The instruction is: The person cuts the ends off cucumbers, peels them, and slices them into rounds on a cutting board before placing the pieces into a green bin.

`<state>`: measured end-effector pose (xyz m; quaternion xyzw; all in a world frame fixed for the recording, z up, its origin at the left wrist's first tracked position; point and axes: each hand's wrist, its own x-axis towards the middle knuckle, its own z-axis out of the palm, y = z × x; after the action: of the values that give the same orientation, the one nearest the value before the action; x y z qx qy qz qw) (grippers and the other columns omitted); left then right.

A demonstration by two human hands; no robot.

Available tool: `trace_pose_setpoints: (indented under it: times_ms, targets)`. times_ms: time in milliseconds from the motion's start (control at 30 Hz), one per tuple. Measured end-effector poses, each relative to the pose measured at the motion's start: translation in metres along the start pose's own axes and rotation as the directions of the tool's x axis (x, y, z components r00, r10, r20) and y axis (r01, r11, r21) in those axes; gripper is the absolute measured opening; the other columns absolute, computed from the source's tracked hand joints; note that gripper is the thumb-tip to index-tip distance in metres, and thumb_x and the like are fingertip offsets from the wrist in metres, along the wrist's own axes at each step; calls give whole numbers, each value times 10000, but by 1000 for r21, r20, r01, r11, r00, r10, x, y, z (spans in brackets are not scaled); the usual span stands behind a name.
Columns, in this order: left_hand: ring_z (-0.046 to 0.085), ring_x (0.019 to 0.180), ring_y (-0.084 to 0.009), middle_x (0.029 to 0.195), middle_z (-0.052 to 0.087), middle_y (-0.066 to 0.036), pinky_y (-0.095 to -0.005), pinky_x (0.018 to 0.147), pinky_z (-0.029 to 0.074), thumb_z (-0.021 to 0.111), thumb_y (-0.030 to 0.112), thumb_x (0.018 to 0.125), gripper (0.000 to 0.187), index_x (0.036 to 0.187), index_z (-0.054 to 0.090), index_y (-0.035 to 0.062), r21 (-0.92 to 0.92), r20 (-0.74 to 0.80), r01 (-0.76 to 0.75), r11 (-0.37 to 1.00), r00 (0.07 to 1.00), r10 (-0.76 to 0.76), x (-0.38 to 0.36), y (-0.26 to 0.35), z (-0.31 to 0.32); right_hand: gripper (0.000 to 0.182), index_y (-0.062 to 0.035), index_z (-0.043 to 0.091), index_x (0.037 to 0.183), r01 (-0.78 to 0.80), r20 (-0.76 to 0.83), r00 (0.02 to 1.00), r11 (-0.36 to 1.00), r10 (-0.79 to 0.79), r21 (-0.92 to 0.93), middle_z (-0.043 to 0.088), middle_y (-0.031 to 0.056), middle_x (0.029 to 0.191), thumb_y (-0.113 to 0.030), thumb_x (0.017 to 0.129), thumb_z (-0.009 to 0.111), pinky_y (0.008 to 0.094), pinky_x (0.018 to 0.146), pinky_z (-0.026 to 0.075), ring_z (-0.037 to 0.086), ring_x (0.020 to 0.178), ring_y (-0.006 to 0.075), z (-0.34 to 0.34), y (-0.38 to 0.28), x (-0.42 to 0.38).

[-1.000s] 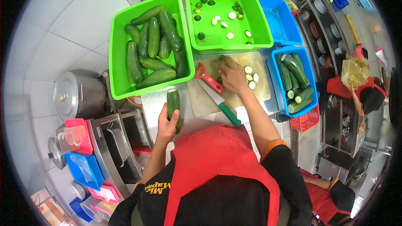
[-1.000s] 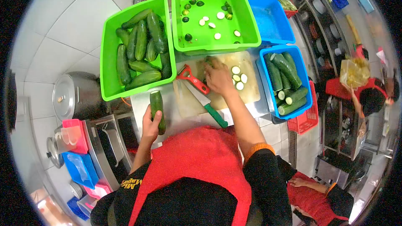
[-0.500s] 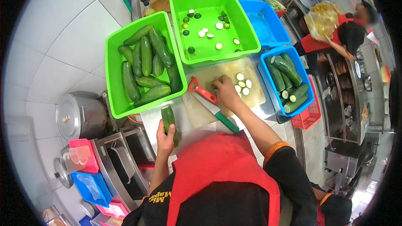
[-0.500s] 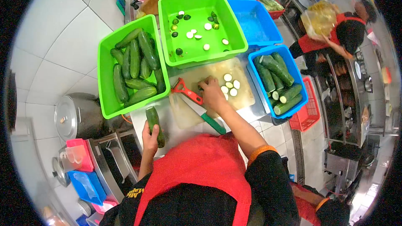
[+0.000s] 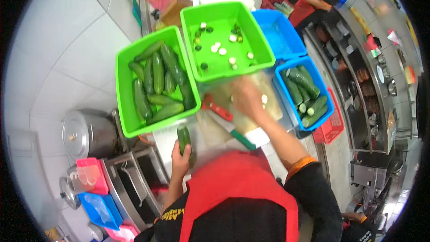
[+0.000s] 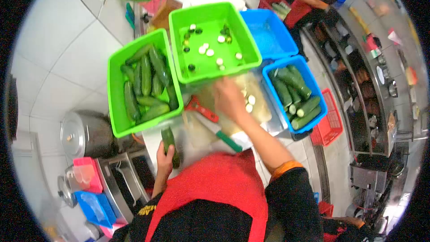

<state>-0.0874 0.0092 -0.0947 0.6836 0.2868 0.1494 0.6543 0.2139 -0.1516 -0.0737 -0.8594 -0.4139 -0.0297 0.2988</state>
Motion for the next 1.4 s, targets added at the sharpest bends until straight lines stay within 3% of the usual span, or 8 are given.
trace_pose_setpoints:
  times_ms: [233,400,500,700,933,1000,1167,1400]
  targets:
    - [505,803,-121,882,557,-20,-298,723,443,613,264,984,280,1123,568,24,-27,4,33,999,999,-33,-2,-7,-6,308,-56,671,1093,-170,-4,985,985,170,-10,552,208,1130,11,798,616,464,927,494,535,1101,413,43,8,-26]
    - [502,794,-119,861,539,-16,-296,706,435,607,274,990,274,1099,558,27,-52,15,89,995,996,-88,0,-8,0,304,-67,653,1140,12,-573,819,999,10,35,546,208,1115,-57,836,656,481,946,466,529,1084,417,-54,-54,45]
    - [514,852,-122,927,564,-14,-286,764,440,638,318,976,370,1194,564,28,-106,51,46,993,998,-41,-1,-22,-5,395,-109,628,1233,-178,-146,976,978,161,-111,525,207,1269,-216,858,693,547,1014,412,487,1193,433,-37,-5,-6]
    - [524,895,-127,968,582,-25,-296,812,451,646,307,962,410,1247,555,26,-121,53,93,988,995,-87,-5,-23,-4,521,-189,626,1275,-346,-160,937,884,310,-314,470,171,1421,-456,834,704,594,1124,251,320,1392,416,20,37,-80]
    - [526,919,-158,974,583,-53,-321,844,445,608,258,966,371,1232,556,5,10,107,46,999,993,-47,6,-9,1,270,-134,668,1015,-278,-72,960,946,269,-167,590,108,1180,-260,794,760,467,931,492,546,1171,344,31,32,-79]
    - [526,915,-161,974,582,-60,-324,843,446,596,255,968,366,1231,556,4,15,113,17,1000,993,-19,8,-8,0,181,-132,677,914,-183,-142,978,959,155,-218,648,92,992,-191,781,785,398,681,536,649,934,298,37,37,-78]
    - [527,915,-162,975,584,-65,-325,841,448,601,271,969,403,1254,541,-8,-15,103,7,1000,995,-5,6,-8,0,188,-119,673,861,-133,-473,879,984,62,-118,636,90,809,-242,805,805,428,585,531,648,682,319,16,36,-17]
    - [524,919,-152,990,583,-48,-312,843,447,608,317,981,447,1270,527,-15,9,150,-11,1000,989,10,11,3,5,407,-66,667,1023,-92,-575,818,993,32,-76,623,172,1020,-326,764,842,485,809,487,596,1003,381,-57,-35,90]
